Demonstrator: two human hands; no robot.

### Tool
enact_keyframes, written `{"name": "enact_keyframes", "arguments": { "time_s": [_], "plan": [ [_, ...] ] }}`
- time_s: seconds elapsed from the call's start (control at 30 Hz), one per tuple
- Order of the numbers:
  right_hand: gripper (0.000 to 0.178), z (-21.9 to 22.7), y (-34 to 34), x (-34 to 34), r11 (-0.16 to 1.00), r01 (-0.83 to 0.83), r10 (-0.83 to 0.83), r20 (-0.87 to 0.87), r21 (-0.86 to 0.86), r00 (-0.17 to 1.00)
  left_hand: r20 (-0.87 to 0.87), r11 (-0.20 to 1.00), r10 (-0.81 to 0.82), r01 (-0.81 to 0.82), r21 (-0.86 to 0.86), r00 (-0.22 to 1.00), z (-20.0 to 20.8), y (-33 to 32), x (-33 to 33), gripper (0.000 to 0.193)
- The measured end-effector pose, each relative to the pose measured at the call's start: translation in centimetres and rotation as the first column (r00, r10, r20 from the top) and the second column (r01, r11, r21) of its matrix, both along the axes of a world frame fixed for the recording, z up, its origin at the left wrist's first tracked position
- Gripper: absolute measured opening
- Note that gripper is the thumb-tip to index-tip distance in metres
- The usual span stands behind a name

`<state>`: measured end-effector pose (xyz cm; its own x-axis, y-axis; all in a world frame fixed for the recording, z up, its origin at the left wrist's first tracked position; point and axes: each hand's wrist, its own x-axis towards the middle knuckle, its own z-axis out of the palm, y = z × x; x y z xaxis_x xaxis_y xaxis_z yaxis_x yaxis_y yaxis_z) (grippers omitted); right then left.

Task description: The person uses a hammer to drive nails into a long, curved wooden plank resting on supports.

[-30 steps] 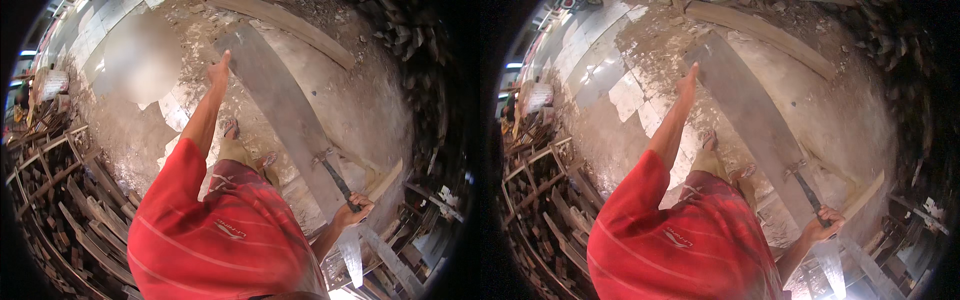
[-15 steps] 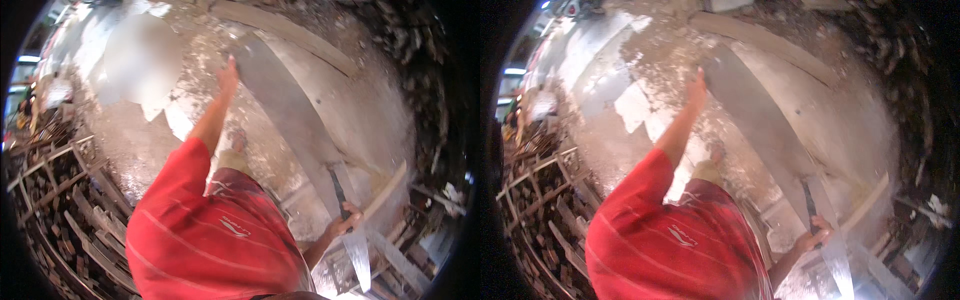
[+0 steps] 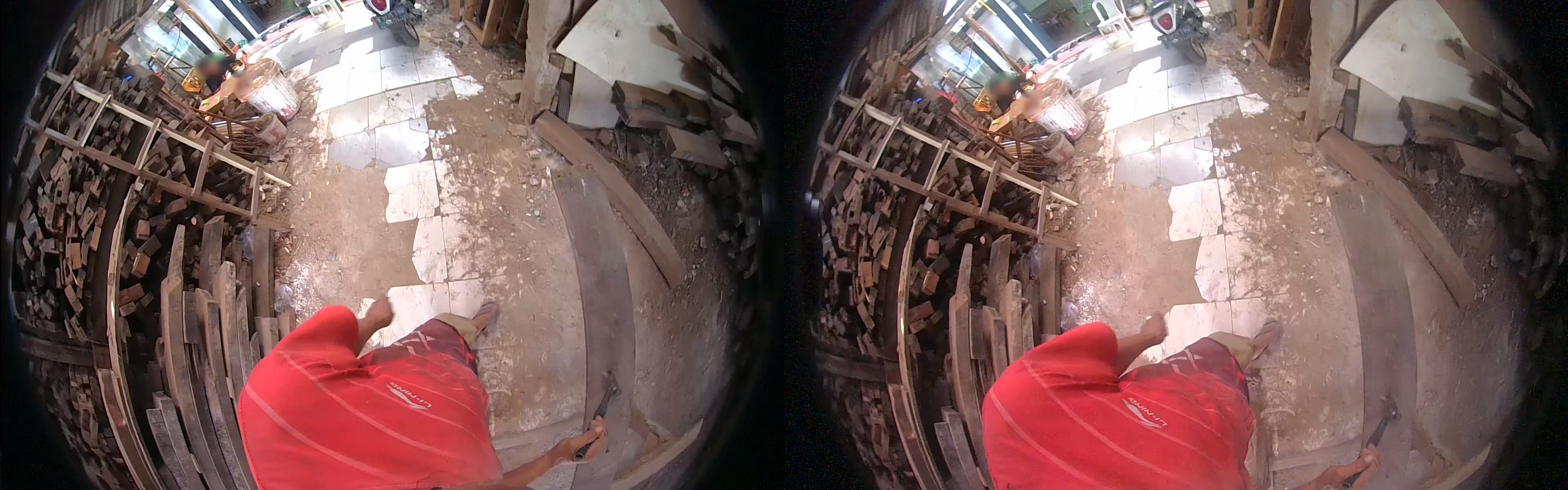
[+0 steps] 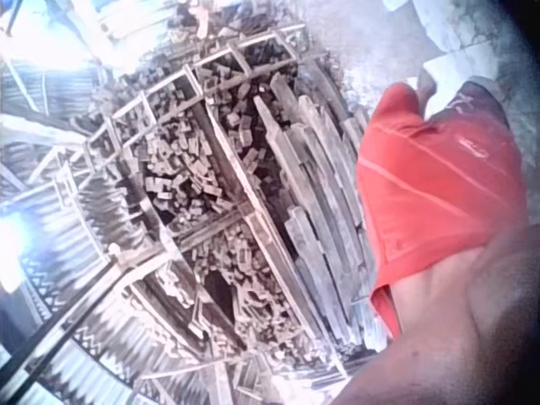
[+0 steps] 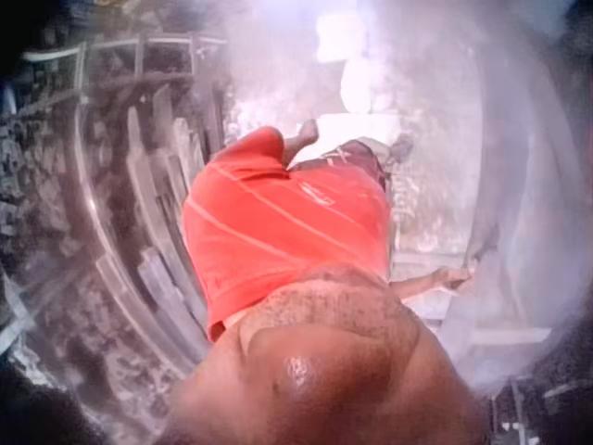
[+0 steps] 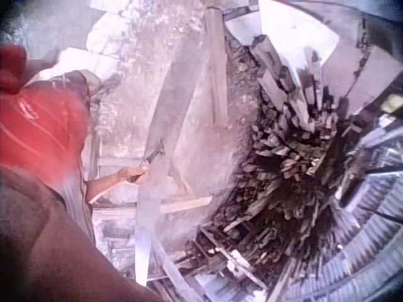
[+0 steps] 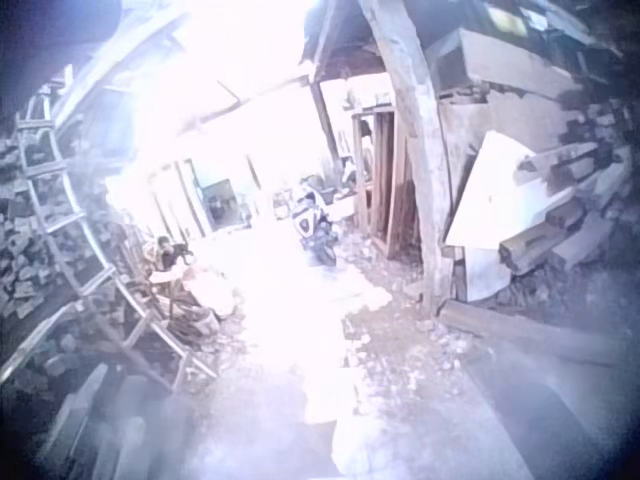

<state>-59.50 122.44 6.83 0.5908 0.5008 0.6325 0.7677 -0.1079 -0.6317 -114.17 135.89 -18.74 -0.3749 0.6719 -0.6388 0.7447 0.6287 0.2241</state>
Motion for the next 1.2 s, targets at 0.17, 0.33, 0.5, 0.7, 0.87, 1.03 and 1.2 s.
{"name": "enact_keyframes", "arguments": {
  "time_s": [0.17, 0.33, 0.5, 0.7, 0.87, 1.03, 1.2],
  "plan": [
    [0.034, -1.1, -2.8, -1.2, 0.978, -0.195, 0.200, -0.073, 0.071, 0.977, -0.018, 0.978, 0.194, -0.191, 0.084, 0.981, 2.5, -3.6, -7.7, 0.039],
    [0.030, -12.8, -5.3, -3.7, 0.992, -0.071, 0.033, -0.333, -0.102, 0.942, 0.103, 0.979, 0.028, -0.048, 0.197, 0.994, -0.7, -0.4, -8.2, 0.034],
    [0.024, -14.3, -2.7, -15.2, 0.900, -0.301, 0.053, -0.605, -0.316, 0.794, 0.234, 0.875, -0.283, 0.150, 0.460, 0.930, -1.4, 3.4, -5.9, 0.029],
    [0.022, -6.0, 4.3, -29.4, 0.741, -0.399, 0.296, -0.270, -0.540, 0.916, 0.519, 0.866, -0.437, 0.189, 0.462, 0.734, 2.9, 6.3, -7.2, 0.034],
    [0.016, -2.0, 6.0, -35.9, 0.710, -0.454, 0.241, -0.420, -0.538, 0.875, 0.432, 0.894, -0.379, 0.202, 0.401, 0.819, 2.7, 5.4, -13.9, 0.035],
    [0.013, -5.4, 4.9, -37.2, 0.660, -0.673, 0.366, -0.641, -0.333, 0.675, 0.404, 0.897, -0.214, 0.015, 0.443, 0.889, 4.3, 1.2, -18.3, 0.035],
    [0.015, -6.2, 2.0, -37.9, 0.552, -0.769, 0.669, -0.380, -0.321, 0.639, 0.563, 0.890, -0.129, -0.154, 0.429, 0.816, 6.8, -4.3, -16.3, 0.036]
  ]
}}
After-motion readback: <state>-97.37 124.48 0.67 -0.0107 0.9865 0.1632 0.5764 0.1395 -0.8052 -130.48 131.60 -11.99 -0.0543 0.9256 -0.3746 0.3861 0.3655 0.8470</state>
